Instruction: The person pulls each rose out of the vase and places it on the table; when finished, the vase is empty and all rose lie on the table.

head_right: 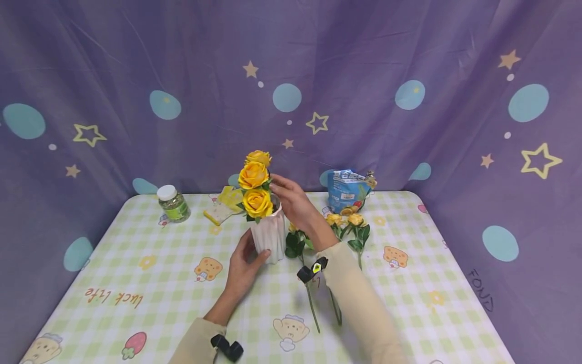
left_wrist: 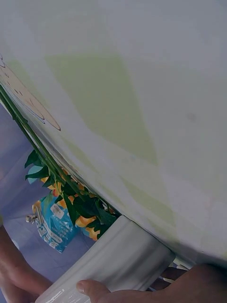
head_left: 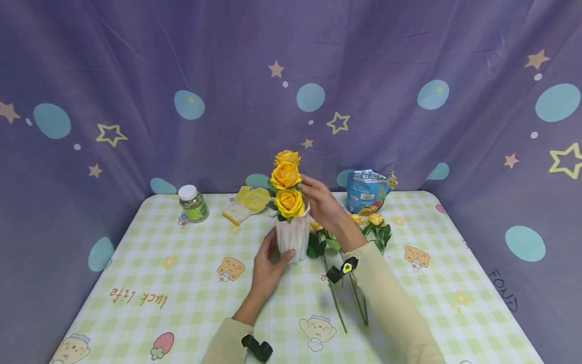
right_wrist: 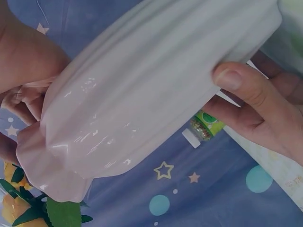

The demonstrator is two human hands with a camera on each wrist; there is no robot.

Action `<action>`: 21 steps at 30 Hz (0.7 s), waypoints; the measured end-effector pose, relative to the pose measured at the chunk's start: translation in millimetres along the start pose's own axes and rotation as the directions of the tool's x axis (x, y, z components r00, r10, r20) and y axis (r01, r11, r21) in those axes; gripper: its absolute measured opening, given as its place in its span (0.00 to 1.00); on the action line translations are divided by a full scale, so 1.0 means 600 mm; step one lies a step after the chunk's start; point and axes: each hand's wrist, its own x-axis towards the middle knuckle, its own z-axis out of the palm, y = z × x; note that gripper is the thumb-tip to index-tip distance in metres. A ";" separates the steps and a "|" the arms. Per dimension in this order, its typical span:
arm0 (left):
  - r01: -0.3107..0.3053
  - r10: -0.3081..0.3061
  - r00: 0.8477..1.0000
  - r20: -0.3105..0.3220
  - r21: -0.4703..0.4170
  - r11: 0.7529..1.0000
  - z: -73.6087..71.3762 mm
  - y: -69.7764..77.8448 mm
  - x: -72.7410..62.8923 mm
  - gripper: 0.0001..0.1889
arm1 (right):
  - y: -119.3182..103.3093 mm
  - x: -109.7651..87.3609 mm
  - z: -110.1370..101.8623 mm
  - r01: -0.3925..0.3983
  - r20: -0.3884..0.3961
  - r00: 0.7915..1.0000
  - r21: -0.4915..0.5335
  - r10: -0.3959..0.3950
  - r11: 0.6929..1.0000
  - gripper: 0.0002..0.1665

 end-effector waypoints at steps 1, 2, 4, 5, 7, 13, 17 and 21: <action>-0.002 0.002 1.000 0.001 -0.002 1.000 0.000 0.000 0.000 0.43 | 0.000 0.000 0.001 0.004 0.002 1.000 -0.010 -0.004 1.000 0.27; -0.002 0.002 1.000 0.002 -0.002 1.000 0.000 0.000 0.000 0.43 | 0.001 0.000 0.001 0.011 0.003 1.000 -0.019 -0.010 1.000 0.24; -0.001 0.001 1.000 0.003 -0.002 1.000 0.000 0.000 0.000 0.43 | 0.001 -0.002 0.003 0.023 0.002 1.000 -0.030 -0.023 0.999 0.20; -0.001 0.001 1.000 0.004 -0.001 1.000 -0.001 -0.001 0.001 0.43 | 0.001 -0.002 0.004 0.033 0.003 0.999 -0.031 -0.033 0.999 0.18; 0.003 -0.003 1.000 0.006 0.001 1.000 -0.001 0.000 0.000 0.43 | 0.002 -0.001 0.005 0.055 0.003 0.998 -0.034 -0.055 0.998 0.19; 0.015 -0.015 1.000 0.002 0.014 1.000 -0.002 0.001 0.000 0.43 | 0.000 0.001 0.008 0.107 -0.029 0.994 -0.052 -0.109 0.993 0.21; 0.014 -0.014 1.000 0.000 0.014 1.000 -0.003 0.002 0.000 0.43 | -0.002 0.004 0.006 0.127 -0.011 0.992 -0.043 -0.127 0.991 0.24; 0.008 -0.008 1.000 0.001 0.009 1.000 -0.003 0.000 0.000 0.43 | -0.001 0.004 0.001 0.123 0.035 0.992 -0.028 -0.122 0.992 0.24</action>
